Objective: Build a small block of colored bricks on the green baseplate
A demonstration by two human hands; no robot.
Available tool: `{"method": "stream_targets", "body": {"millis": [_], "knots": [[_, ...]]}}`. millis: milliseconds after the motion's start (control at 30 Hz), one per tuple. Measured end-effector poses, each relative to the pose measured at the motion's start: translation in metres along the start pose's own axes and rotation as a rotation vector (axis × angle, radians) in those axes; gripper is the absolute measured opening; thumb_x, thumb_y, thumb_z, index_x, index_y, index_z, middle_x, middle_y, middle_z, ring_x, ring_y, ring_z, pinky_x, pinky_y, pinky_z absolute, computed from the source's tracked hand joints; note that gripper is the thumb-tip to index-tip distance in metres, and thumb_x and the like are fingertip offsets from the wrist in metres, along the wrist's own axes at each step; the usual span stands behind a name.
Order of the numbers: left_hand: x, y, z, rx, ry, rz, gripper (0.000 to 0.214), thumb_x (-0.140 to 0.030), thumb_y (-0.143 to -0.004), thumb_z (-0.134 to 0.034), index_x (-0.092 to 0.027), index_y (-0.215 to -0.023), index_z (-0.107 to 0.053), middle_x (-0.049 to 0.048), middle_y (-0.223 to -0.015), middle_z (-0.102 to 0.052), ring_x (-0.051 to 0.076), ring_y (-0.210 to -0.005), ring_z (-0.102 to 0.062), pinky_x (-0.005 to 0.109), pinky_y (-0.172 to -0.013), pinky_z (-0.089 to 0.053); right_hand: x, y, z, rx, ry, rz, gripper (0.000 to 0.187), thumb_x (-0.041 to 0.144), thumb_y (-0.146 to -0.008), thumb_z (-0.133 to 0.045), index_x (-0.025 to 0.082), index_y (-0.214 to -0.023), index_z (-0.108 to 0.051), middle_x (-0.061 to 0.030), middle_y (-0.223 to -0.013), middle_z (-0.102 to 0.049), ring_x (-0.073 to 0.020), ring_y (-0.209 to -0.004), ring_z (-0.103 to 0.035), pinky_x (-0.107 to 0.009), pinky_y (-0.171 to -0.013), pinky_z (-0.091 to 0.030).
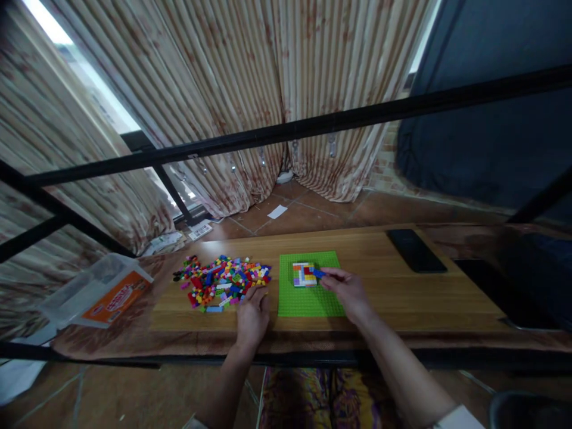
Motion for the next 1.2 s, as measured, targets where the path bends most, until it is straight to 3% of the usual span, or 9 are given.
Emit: {"method": "stream_targets", "body": {"millis": [200, 333, 467, 600, 767, 1033, 1200], "knots": [[0.004, 0.004, -0.003, 0.015, -0.148, -0.014, 0.027, -0.014, -0.089, -0.046, -0.020, -0.105, -0.066, 0.0096, -0.114, -0.066, 0.023, -0.102, -0.064, 0.038, -0.087, -0.054, 0.006, -0.033, -0.016, 0.059, 0.164, 0.086, 0.033, 0.037, -0.063, -0.071, 0.017, -0.089, -0.075, -0.0044, -0.072, -0.073, -0.0159, -0.062, -0.065, -0.031, -0.061, -0.054], [0.001, 0.002, -0.002, 0.013, -0.144, -0.008, 0.027, -0.014, -0.088, -0.047, -0.018, -0.108, -0.066, 0.0110, -0.116, -0.065, 0.025, -0.106, -0.063, 0.040, -0.091, -0.053, 0.012, -0.046, -0.033, 0.137, 0.333, 0.175, 0.022, 0.025, -0.070, -0.063, 0.018, -0.088, -0.074, -0.0046, -0.083, -0.075, -0.0167, -0.072, -0.068, -0.033, -0.072, -0.055], [-0.009, -0.013, -0.005, 0.004, -0.010, 0.010, 0.029, -0.015, -0.088, -0.047, -0.019, -0.110, -0.065, 0.0106, -0.114, -0.065, 0.022, -0.105, -0.062, 0.038, -0.093, -0.052, 0.021, -0.051, -0.048, 0.216, 0.522, 0.272, 0.022, 0.018, -0.076, -0.059, 0.021, -0.092, -0.074, -0.0041, -0.090, -0.075, -0.0179, -0.080, -0.068, -0.035, -0.082, -0.053], [-0.012, -0.045, -0.029, 0.091, 0.328, 0.194, 0.029, -0.014, -0.082, -0.056, -0.018, -0.109, -0.066, 0.0082, -0.105, -0.070, 0.019, -0.091, -0.065, 0.035, -0.087, -0.053, 0.031, -0.053, -0.060, 0.285, 0.674, 0.339, 0.024, 0.017, -0.081, -0.056, 0.023, -0.097, -0.073, -0.0037, -0.097, -0.075, -0.0190, -0.089, -0.068, -0.035, -0.087, -0.050], [-0.017, -0.082, -0.063, 0.180, 0.456, 0.217, 0.024, -0.011, -0.081, -0.056, -0.016, -0.100, -0.070, 0.0074, -0.094, -0.074, 0.018, -0.086, -0.068, 0.032, -0.084, -0.054, 0.038, -0.053, -0.068, 0.334, 0.795, 0.398, 0.025, 0.018, -0.085, -0.054, 0.023, -0.102, -0.072, -0.0044, -0.103, -0.073, -0.0196, -0.095, -0.067, -0.033, -0.088, -0.048], [-0.015, -0.092, -0.079, 0.253, 0.549, 0.236, 0.023, -0.013, -0.082, -0.055, -0.017, -0.096, -0.073, 0.0041, -0.089, -0.074, 0.016, -0.085, -0.067, 0.030, -0.085, -0.053, 0.031, -0.054, -0.066, 0.348, 0.867, 0.476, 0.022, 0.022, -0.088, -0.053, 0.023, -0.097, -0.072, -0.0055, -0.101, -0.069, -0.0213, -0.102, -0.058, -0.038, -0.096, -0.040], [-0.012, -0.094, -0.082, 0.261, 0.562, 0.271, 0.022, -0.015, -0.082, -0.053, -0.015, -0.093, -0.073, 0.0030, -0.079, -0.072, 0.014, -0.075, -0.065, 0.026, -0.075, -0.052, 0.021, -0.057, -0.064, 0.358, 0.825, 0.480, 0.022, 0.021, -0.087, -0.053, 0.021, -0.097, -0.073, -0.0071, -0.102, -0.068, -0.0212, -0.103, -0.056, -0.039, -0.098, -0.039]]}}
Point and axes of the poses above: each hand's wrist, its own y-axis away from the middle knuckle, its own z-axis out of the back of the hand, x = y × z, the point moved 6 cm from there along -y, towards the middle knuckle
